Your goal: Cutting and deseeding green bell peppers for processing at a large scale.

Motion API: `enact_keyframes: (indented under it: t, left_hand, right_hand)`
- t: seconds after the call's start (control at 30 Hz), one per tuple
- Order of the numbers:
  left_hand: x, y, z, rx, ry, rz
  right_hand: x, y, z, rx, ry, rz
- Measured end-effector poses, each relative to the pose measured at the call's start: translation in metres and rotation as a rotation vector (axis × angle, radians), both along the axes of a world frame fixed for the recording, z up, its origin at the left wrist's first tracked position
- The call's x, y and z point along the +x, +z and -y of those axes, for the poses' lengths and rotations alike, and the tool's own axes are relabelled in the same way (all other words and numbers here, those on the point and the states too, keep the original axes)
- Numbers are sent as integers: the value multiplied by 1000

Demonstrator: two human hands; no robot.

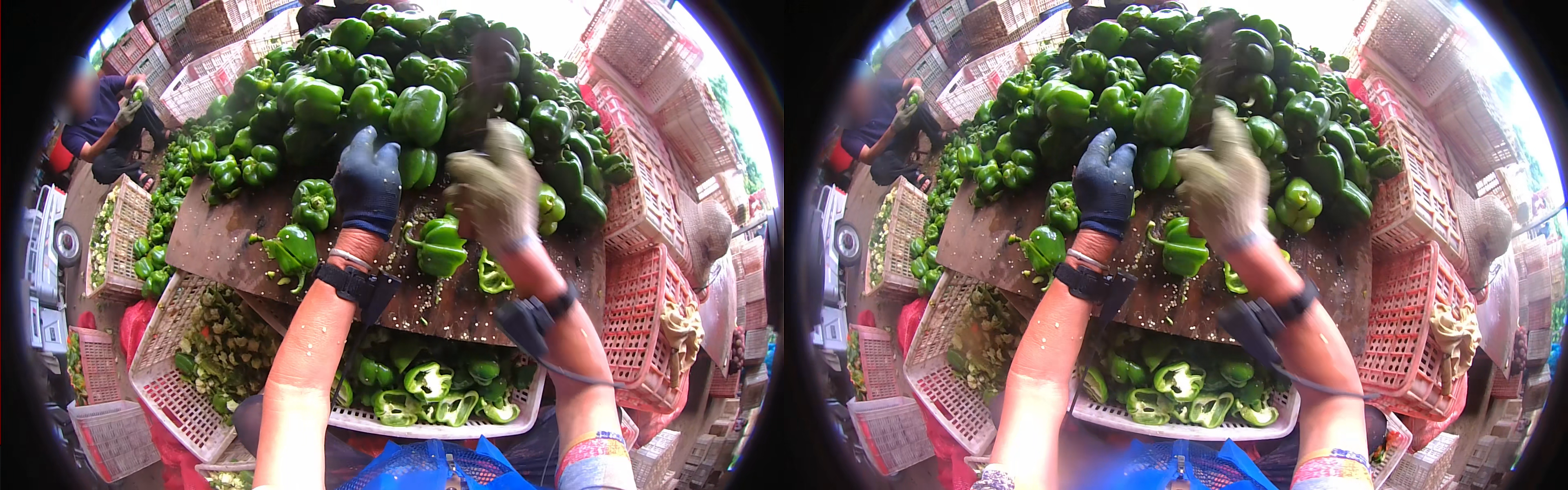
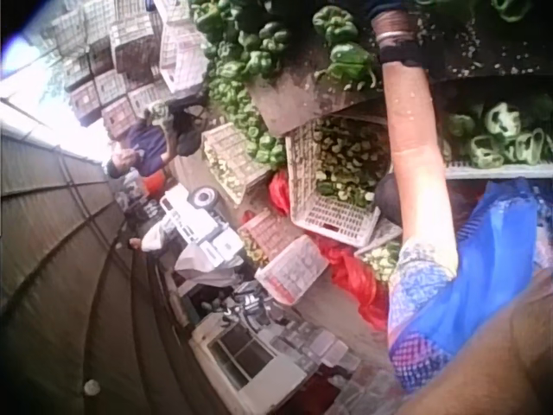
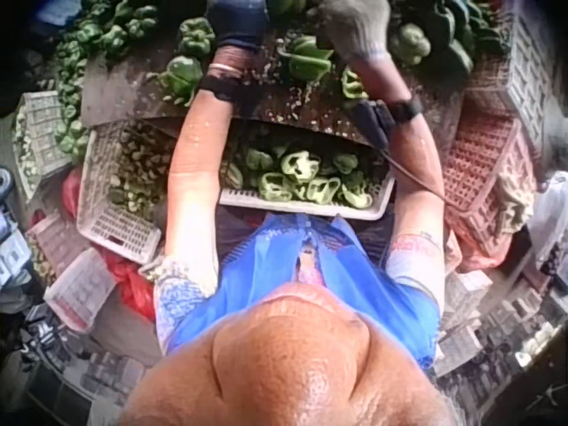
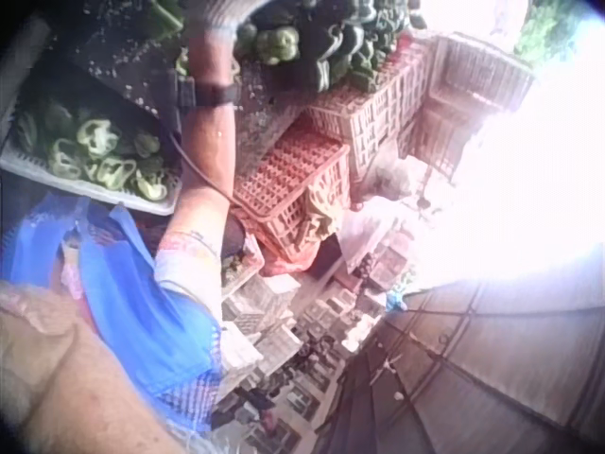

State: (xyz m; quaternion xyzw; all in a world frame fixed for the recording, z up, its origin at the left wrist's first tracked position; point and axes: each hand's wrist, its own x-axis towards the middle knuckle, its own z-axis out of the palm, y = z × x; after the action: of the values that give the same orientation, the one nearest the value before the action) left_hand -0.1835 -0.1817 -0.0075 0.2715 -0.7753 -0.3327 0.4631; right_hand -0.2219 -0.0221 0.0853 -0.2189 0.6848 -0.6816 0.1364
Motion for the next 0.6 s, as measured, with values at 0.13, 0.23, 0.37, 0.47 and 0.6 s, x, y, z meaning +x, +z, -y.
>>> enact_keyframes:
  t: [0.13, 0.23, 0.37, 0.47, 0.6]
  left_hand:
    - [4, -3, 0, -44, 6, 46]
    - [13, -8, 11, -51, -29, 29]
    - [28, -5, -5, -73, -72, -11]
    - [26, -6, -26, -220, -225, 16]
    - [18, -19, -45, -333, -249, 166]
  right_hand:
    - [-54, -17, 34, 178, 147, 253]
    - [-52, -1, 17, 291, 298, 303]
    - [-35, 30, -32, 594, 385, 201]
    - [-13, 33, -35, 713, 375, 365]
    - [-21, 10, -28, 676, 544, 200]
